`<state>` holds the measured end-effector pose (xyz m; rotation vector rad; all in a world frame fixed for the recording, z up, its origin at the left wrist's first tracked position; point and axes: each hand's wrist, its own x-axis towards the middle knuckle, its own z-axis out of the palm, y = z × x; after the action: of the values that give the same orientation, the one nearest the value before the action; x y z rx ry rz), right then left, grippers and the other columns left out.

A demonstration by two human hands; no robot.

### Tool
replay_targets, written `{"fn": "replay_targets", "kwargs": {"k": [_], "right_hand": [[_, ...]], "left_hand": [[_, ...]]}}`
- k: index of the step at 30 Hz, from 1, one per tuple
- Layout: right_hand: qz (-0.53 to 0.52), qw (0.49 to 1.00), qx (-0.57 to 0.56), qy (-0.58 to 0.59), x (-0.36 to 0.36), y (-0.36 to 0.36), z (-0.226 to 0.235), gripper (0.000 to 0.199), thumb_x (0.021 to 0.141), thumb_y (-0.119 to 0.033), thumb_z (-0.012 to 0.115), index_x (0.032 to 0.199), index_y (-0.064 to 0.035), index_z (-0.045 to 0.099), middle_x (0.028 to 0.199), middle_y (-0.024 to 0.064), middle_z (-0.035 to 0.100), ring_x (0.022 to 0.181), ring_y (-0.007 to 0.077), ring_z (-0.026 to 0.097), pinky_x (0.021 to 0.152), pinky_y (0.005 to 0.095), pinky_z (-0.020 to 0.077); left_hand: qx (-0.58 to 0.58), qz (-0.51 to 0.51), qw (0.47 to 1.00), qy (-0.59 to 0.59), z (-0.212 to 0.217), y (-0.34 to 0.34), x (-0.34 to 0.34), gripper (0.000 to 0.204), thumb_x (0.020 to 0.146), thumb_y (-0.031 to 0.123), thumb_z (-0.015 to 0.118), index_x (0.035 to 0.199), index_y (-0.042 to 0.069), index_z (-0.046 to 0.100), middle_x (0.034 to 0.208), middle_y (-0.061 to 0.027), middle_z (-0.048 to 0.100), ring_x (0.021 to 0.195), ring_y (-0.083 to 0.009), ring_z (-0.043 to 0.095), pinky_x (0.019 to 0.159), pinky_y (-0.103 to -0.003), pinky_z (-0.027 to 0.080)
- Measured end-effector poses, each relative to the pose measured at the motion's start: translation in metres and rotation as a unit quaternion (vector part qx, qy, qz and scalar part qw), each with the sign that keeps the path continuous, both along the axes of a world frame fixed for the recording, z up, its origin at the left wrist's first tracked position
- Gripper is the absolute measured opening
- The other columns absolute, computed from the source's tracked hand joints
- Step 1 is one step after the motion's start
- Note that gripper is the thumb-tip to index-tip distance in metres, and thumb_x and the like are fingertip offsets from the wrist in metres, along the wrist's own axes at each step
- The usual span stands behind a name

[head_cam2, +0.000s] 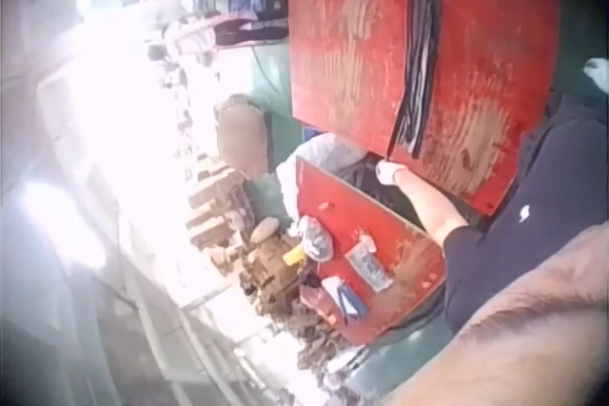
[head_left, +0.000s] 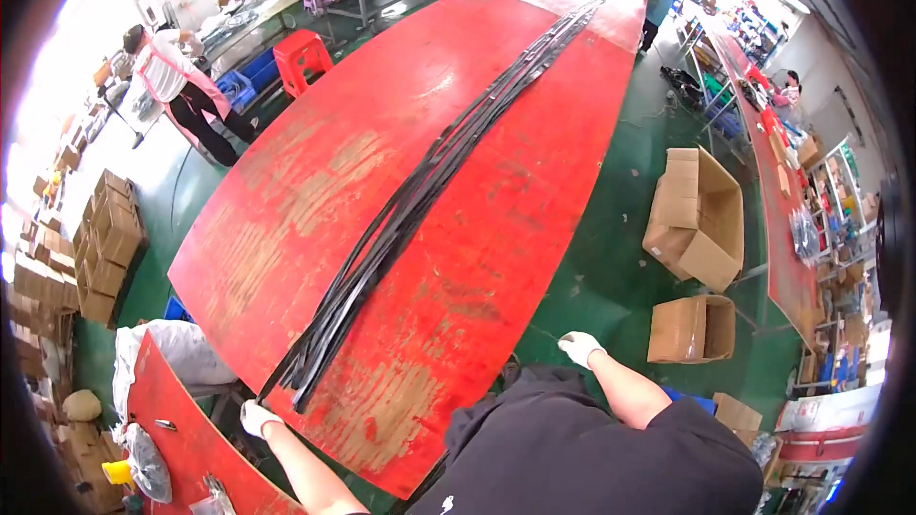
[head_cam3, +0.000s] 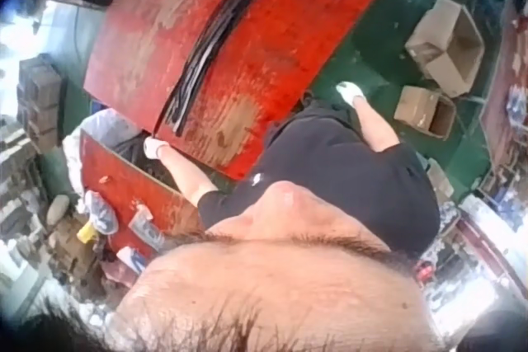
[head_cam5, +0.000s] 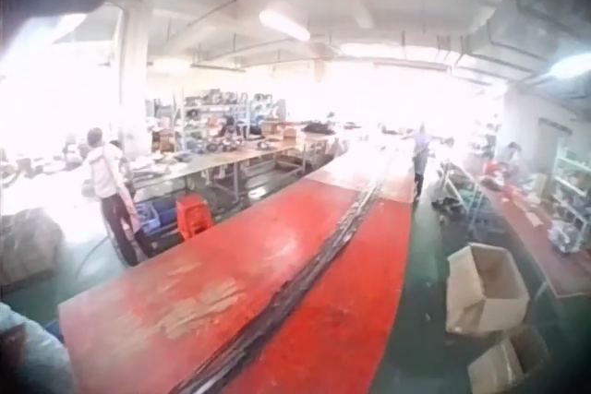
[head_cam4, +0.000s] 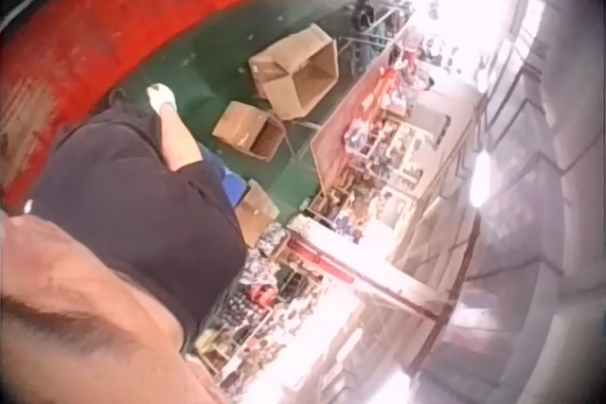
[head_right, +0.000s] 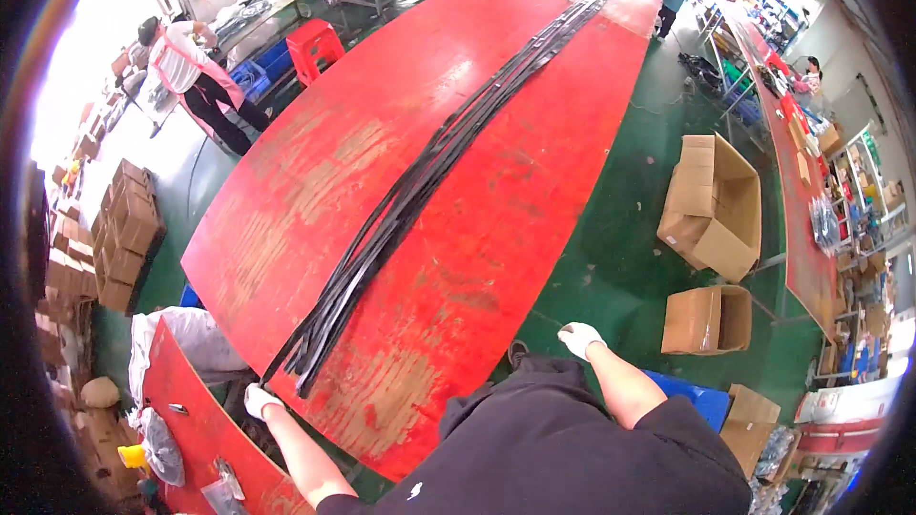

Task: Sort and arrange thin black metal or plastic strips on a large red workbench in a fabrication facility.

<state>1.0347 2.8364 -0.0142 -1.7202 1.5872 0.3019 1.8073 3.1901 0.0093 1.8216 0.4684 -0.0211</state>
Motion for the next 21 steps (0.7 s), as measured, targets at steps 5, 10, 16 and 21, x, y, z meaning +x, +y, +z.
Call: {"fn": "replay_targets", "kwargs": {"k": [5, 10, 16, 21], "right_hand": [[-0.07, 0.996, 0.056, 0.003, 0.002, -0.003, 0.014, 0.047, 0.101, -0.041, 0.063, 0.133, -0.0086, 0.075, 0.137, 0.0168, 0.074, 0.132, 0.0346, 0.066, 0.113, 0.0429, 0.0505], [-0.14, 0.986, 0.078, -0.042, -0.027, -0.005, -0.013, 0.037, 0.103, -0.033, 0.067, 0.128, -0.0068, 0.075, 0.114, 0.0117, 0.079, 0.093, 0.0233, 0.075, 0.081, 0.0388, 0.0592], [-0.201, 0.97, 0.116, -0.073, -0.032, -0.008, 0.016, 0.032, 0.108, -0.024, 0.063, 0.135, -0.0071, 0.07, 0.109, 0.0025, 0.072, 0.086, 0.014, 0.066, 0.07, 0.0323, 0.0587], [-0.201, 0.968, 0.12, -0.095, -0.059, -0.037, 0.001, 0.032, 0.108, -0.024, 0.063, 0.134, -0.0055, 0.07, 0.109, 0.0042, 0.074, 0.085, 0.0149, 0.068, 0.072, 0.0329, 0.0594]], "left_hand": [[0.241, -0.11, 0.963, -0.058, -0.021, -0.007, 0.007, 0.03, 0.095, 0.019, 0.057, 0.088, -0.003, 0.077, 0.084, -0.0104, 0.075, 0.072, -0.0235, 0.065, 0.065, -0.045, 0.051], [0.027, -0.032, 0.997, -0.072, -0.007, -0.023, 0.01, 0.025, 0.088, 0.016, 0.062, 0.088, -0.004, 0.077, 0.082, -0.0058, 0.072, 0.069, -0.0185, 0.059, 0.064, -0.041, 0.05], [0.143, 0.014, 0.989, -0.028, -0.021, -0.031, 0.011, 0.017, 0.082, 0.011, 0.067, 0.088, -0.002, 0.078, 0.078, -0.0061, 0.072, 0.068, -0.0194, 0.062, 0.065, -0.042, 0.051], [0.204, 0.065, 0.977, 0.0, -0.037, 0.001, 0.009, 0.022, 0.088, 0.016, 0.067, 0.096, 0.002, 0.082, 0.09, -0.0124, 0.08, 0.078, -0.0232, 0.072, 0.076, -0.041, 0.056]]}}
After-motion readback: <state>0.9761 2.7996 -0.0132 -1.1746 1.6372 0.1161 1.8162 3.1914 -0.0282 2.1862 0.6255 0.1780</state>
